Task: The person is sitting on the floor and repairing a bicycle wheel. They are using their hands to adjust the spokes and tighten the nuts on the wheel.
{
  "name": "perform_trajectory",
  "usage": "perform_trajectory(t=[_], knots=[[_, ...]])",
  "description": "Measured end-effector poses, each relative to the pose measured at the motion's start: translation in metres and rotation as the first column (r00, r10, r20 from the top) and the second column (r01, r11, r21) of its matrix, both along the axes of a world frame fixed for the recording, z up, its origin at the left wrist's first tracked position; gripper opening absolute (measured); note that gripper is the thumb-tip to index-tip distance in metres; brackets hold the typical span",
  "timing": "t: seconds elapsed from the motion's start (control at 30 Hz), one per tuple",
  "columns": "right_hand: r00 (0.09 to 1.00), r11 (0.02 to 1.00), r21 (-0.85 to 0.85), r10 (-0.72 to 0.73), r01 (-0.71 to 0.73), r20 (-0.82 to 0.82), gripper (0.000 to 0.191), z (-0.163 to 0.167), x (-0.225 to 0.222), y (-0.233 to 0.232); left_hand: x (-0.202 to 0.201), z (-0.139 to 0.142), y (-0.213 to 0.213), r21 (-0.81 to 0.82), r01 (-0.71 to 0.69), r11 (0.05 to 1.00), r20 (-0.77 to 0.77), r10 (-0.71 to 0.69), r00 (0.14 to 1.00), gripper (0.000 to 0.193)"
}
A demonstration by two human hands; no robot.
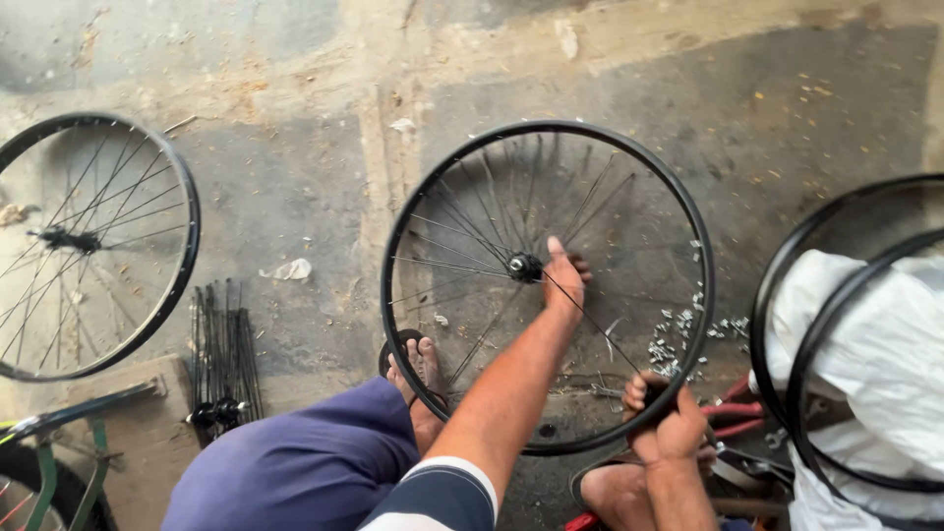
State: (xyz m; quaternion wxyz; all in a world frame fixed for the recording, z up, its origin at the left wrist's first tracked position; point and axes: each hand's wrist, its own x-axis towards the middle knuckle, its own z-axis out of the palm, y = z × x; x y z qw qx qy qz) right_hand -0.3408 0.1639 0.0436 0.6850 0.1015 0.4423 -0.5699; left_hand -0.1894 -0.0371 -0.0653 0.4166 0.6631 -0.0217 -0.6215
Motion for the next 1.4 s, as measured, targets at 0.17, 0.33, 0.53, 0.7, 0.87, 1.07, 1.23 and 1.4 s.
perform_trajectory(t=[0.17,0.33,0.53,0.7,0.87,1.07,1.23,1.4], knots=[[0.999,0.998,0.054,-0.04,0.042,-0.033,0.046,-0.008,0.004,0.036,-0.008,-0.004,0.034,0.054,-0.165,0.985,0.108,0.158,0.981,0.074],[1.0,0.993,0.114,-0.004,0.007,-0.027,0.054,-0.03,0.005,0.09,0.022,0.008,0.095,0.081,0.183,0.98,0.46,-0.2,0.865,0.07],[0.999,0.999,0.03,0.034,-0.033,-0.031,0.056,-0.045,0.006,0.097,0.071,0.094,0.202,0.141,0.805,0.576,0.75,-0.593,0.293,0.034],[0.983,0.991,-0.029,0.125,-0.13,-0.134,0.063,-0.024,0.01,0.082,0.067,0.142,0.203,-0.122,0.992,0.036,0.991,-0.048,0.124,0.031],[0.973,0.987,-0.041,0.146,-0.155,-0.177,0.049,-0.015,0.008,0.084,0.061,0.127,0.165,0.134,0.967,-0.217,0.945,-0.267,-0.191,0.028],[0.968,0.999,0.022,0.052,-0.048,-0.245,0.037,-0.022,-0.003,0.073,0.046,0.124,0.138,0.159,0.907,-0.391,0.77,-0.526,-0.361,0.034],[0.973,0.987,0.16,0.007,0.032,-0.232,0.034,-0.042,-0.003,0.054,0.037,0.112,0.126,0.021,0.931,-0.365,0.758,-0.601,-0.253,0.035],[0.943,0.968,0.244,0.034,0.051,-0.332,0.023,-0.044,-0.012,0.045,0.03,0.101,0.125,-0.018,0.935,-0.354,0.751,-0.623,-0.221,0.033]])
